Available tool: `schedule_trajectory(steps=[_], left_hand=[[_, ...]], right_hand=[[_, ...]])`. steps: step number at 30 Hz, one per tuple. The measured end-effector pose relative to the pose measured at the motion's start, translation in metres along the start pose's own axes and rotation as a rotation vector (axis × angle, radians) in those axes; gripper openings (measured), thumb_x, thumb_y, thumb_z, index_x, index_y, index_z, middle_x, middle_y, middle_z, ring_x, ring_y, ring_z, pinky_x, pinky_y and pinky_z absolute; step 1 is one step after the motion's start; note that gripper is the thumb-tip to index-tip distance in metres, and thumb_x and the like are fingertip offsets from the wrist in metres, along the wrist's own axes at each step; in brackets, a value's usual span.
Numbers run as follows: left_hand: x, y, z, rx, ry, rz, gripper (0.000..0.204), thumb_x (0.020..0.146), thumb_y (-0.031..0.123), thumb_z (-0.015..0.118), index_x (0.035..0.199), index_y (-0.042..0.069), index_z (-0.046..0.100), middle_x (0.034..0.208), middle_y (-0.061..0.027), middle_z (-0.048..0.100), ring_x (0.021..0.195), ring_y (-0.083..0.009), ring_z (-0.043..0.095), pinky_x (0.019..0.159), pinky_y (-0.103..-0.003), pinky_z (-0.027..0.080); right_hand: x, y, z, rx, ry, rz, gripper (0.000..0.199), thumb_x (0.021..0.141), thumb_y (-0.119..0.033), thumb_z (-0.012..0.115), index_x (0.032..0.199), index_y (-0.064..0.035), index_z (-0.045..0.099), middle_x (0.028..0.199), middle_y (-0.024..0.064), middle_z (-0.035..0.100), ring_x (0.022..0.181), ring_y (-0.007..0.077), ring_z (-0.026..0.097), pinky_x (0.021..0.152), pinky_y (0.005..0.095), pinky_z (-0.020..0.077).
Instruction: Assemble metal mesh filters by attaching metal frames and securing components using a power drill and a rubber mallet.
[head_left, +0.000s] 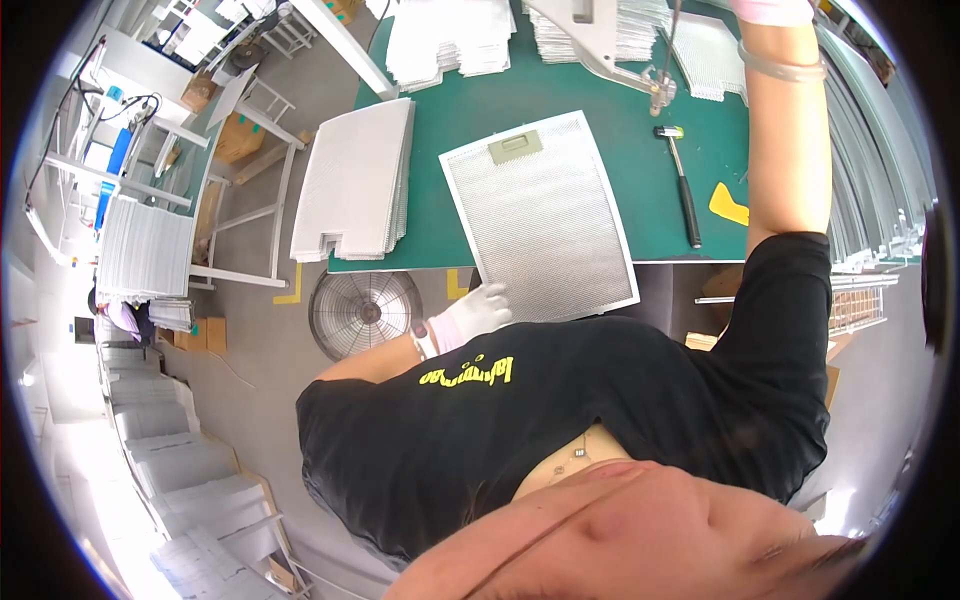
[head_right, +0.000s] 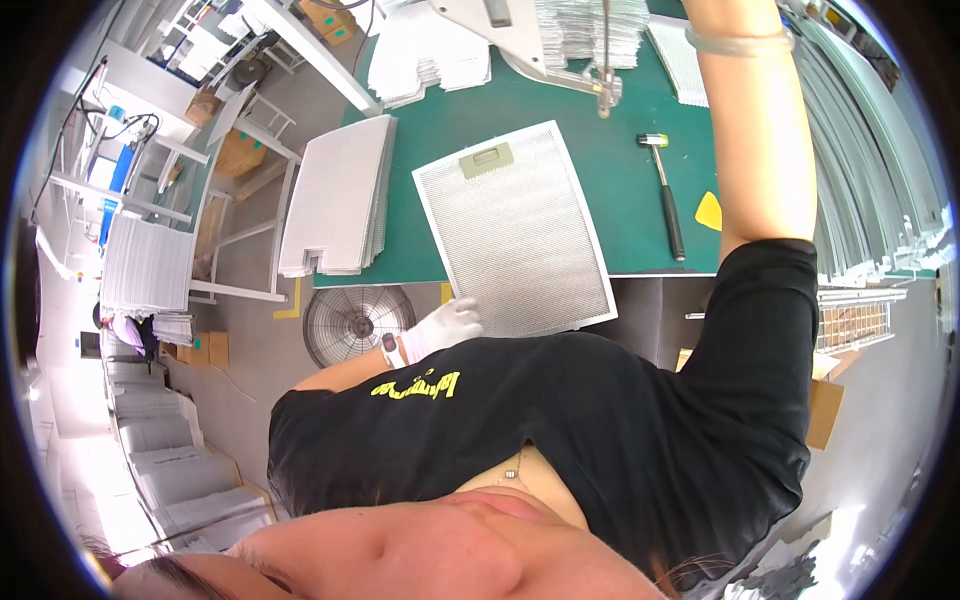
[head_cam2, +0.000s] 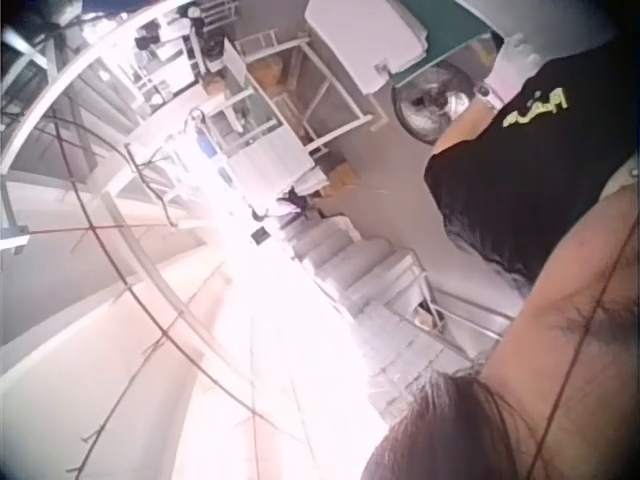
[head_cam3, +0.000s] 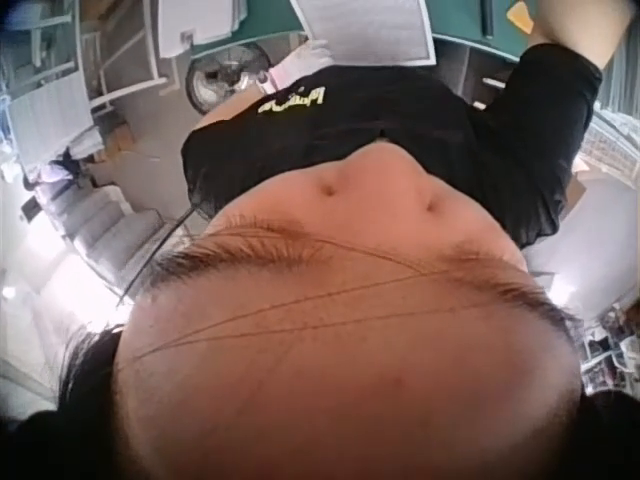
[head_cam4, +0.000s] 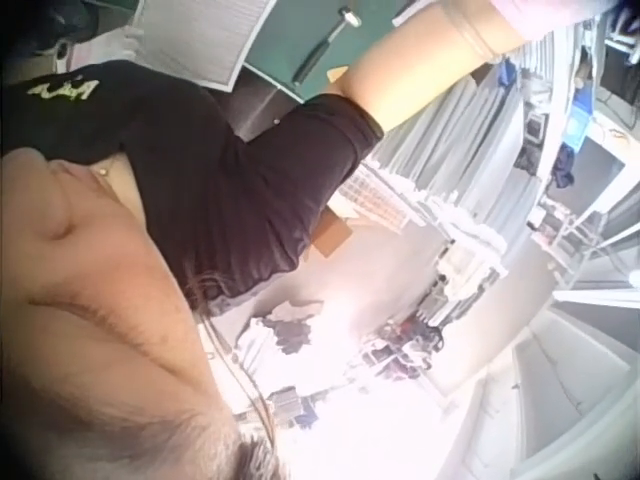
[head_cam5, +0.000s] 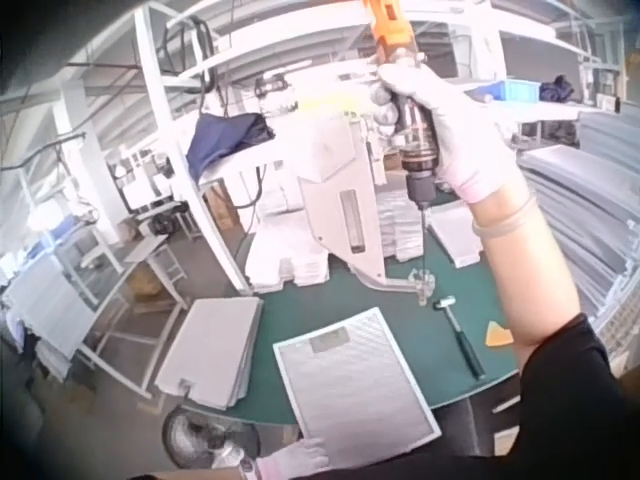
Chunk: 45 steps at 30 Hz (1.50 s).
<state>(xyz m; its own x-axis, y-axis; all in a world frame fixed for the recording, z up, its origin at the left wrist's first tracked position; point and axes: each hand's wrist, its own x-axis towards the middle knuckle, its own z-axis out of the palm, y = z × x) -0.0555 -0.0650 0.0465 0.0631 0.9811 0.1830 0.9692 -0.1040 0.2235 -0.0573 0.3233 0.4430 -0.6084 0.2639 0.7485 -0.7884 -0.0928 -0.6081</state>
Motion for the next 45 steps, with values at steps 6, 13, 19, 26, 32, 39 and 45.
schedule_trajectory(steps=[6, 13, 19, 26, 32, 39, 45], left_hand=[[0.128, -0.056, -0.096, 0.439, 0.568, -0.661, 0.05, 0.079, 0.037, 0.072, 0.116, 0.005, 0.064, 0.123, -0.0234, 0.058, 0.118, -0.0404, 0.054, 0.102, -0.057, 0.037], [0.181, -0.089, -0.113, 0.189, 0.486, -0.72, 0.023, 0.075, 0.032, 0.072, 0.079, 0.01, 0.066, 0.081, -0.0122, 0.064, 0.071, -0.0334, 0.062, 0.069, -0.048, 0.047], [0.18, 0.006, -0.114, 0.143, 0.571, -0.38, 0.019, 0.069, 0.028, 0.075, 0.072, 0.014, 0.062, 0.076, -0.0046, 0.056, 0.077, -0.0265, 0.058, 0.07, -0.043, 0.041], [0.161, 0.031, -0.114, 0.061, 0.498, -0.566, 0.03, 0.068, 0.03, 0.078, 0.096, 0.019, 0.073, 0.077, -0.0009, 0.06, 0.071, -0.0235, 0.061, 0.069, -0.043, 0.039], [0.158, 0.03, -0.116, 0.035, 0.484, -0.505, 0.032, 0.068, 0.031, 0.078, 0.098, 0.02, 0.075, 0.074, 0.0021, 0.061, 0.067, -0.0219, 0.061, 0.063, -0.041, 0.04], [0.158, 0.033, -0.109, -0.078, 0.552, -0.432, 0.032, 0.068, 0.022, 0.078, 0.099, 0.014, 0.075, 0.073, -0.0014, 0.057, 0.068, -0.0211, 0.059, 0.057, -0.037, 0.042], [0.162, 0.028, -0.099, -0.236, 0.581, -0.319, 0.032, 0.07, 0.019, 0.08, 0.1, 0.009, 0.075, 0.074, -0.0041, 0.053, 0.065, -0.0224, 0.054, 0.058, -0.036, 0.041]], right_hand=[[-0.022, 0.016, 0.011, 0.012, 0.128, 0.118, 0.011, 0.094, -0.018, 0.067, 0.096, -0.0085, 0.064, 0.083, 0.002, 0.067, 0.065, 0.0085, 0.063, 0.052, 0.0194, 0.0489], [-0.044, 0.022, 0.0, 0.012, 0.057, 0.193, 0.013, 0.095, -0.022, 0.065, 0.092, -0.0101, 0.061, 0.081, 0.0014, 0.064, 0.065, 0.0089, 0.06, 0.049, 0.0202, 0.0456], [-0.061, 0.024, 0.019, -0.006, 0.243, 0.079, 0.016, 0.097, -0.024, 0.063, 0.104, -0.0105, 0.058, 0.083, 0.0029, 0.065, 0.066, 0.0099, 0.06, 0.054, 0.0209, 0.0484], [-0.106, 0.044, 0.054, -0.12, 0.244, 0.086, 0.05, 0.1, -0.037, 0.058, 0.136, -0.003, 0.047, 0.077, 0.0, 0.056, 0.061, 0.009, 0.052, 0.054, 0.0218, 0.0436], [-0.126, 0.048, 0.029, 0.161, 0.218, 0.317, 0.043, 0.101, -0.036, 0.056, 0.129, -0.0035, 0.052, 0.085, 0.0039, 0.06, 0.062, 0.0118, 0.053, 0.056, 0.0255, 0.0455], [-0.141, 0.046, -0.014, 0.481, 0.15, 0.551, 0.036, 0.102, -0.034, 0.055, 0.121, -0.004, 0.058, 0.095, 0.0083, 0.064, 0.064, 0.015, 0.055, 0.059, 0.0298, 0.0478], [-0.186, 0.087, 0.003, 0.337, 0.204, 0.587, 0.047, 0.098, -0.035, 0.06, 0.13, -0.0009, 0.055, 0.104, 0.0153, 0.07, 0.07, 0.0185, 0.066, 0.053, 0.0269, 0.0495]])
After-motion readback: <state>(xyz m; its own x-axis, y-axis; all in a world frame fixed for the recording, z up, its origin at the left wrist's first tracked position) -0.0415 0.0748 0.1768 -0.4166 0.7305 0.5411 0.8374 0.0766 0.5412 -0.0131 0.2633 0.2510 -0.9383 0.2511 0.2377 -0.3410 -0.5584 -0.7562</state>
